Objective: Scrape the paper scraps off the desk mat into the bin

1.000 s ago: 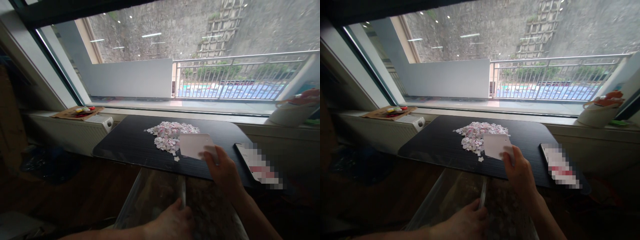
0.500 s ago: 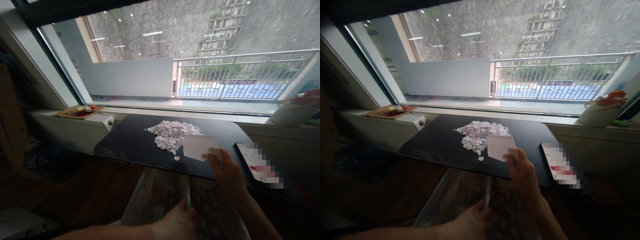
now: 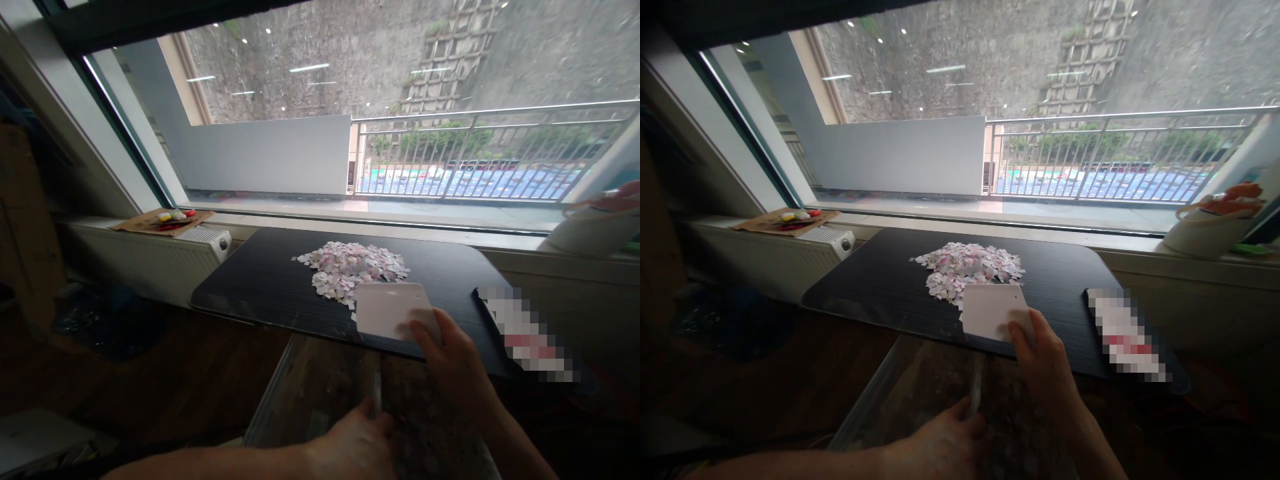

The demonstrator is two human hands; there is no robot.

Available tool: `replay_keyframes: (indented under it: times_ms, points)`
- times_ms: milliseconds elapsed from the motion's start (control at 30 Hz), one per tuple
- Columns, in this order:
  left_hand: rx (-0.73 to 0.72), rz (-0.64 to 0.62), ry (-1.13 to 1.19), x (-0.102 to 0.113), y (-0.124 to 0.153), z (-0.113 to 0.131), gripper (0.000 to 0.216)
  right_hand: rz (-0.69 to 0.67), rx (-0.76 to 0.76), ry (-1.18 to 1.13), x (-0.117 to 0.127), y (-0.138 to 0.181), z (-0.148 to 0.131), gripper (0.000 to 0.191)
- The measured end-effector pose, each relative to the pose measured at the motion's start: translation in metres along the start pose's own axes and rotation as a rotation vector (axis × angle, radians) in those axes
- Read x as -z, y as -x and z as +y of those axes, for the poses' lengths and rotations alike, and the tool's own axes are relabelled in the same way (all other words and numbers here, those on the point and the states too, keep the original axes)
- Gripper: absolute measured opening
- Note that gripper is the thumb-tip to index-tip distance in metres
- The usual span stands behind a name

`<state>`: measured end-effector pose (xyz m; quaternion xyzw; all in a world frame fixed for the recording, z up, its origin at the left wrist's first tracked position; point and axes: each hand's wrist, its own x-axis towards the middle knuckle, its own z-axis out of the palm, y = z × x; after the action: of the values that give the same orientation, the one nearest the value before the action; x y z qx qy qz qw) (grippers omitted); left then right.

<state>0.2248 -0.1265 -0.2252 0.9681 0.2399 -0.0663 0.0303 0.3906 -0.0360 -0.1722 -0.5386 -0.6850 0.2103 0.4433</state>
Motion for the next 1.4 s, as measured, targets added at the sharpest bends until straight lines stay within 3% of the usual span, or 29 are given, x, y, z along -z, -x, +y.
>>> replay_keyframes:
  times_ms: [267,467,700,1000,1067,1267,1400]
  points:
    - [-0.007,-0.026,-0.032,0.002,0.002,0.001,0.015,-0.117,-0.01,-0.06,0.007,0.004,-0.009,0.026]
    - [0.015,0.026,-0.029,0.006,0.003,0.002,0.019,0.12,-0.026,0.058,0.005,-0.01,-0.005,0.03]
    - [-0.01,0.045,-0.005,0.005,0.003,0.0,0.022,0.094,-0.008,0.13,-0.003,-0.014,-0.002,0.029]
    - [0.016,-0.053,-0.011,0.013,0.004,0.001,0.015,0.127,0.018,0.218,0.004,-0.016,0.002,0.031]
    - [0.019,-0.023,-0.019,0.015,0.009,-0.001,0.013,0.161,0.015,0.217,0.005,-0.017,0.004,0.032]
    - [0.085,0.032,-0.01,0.024,0.041,-0.012,0.02,0.084,0.013,0.182,0.009,-0.015,0.001,0.029]
    - [0.185,-0.005,0.005,0.032,0.066,-0.019,0.016,0.078,-0.029,0.227,0.024,-0.001,-0.009,0.028]
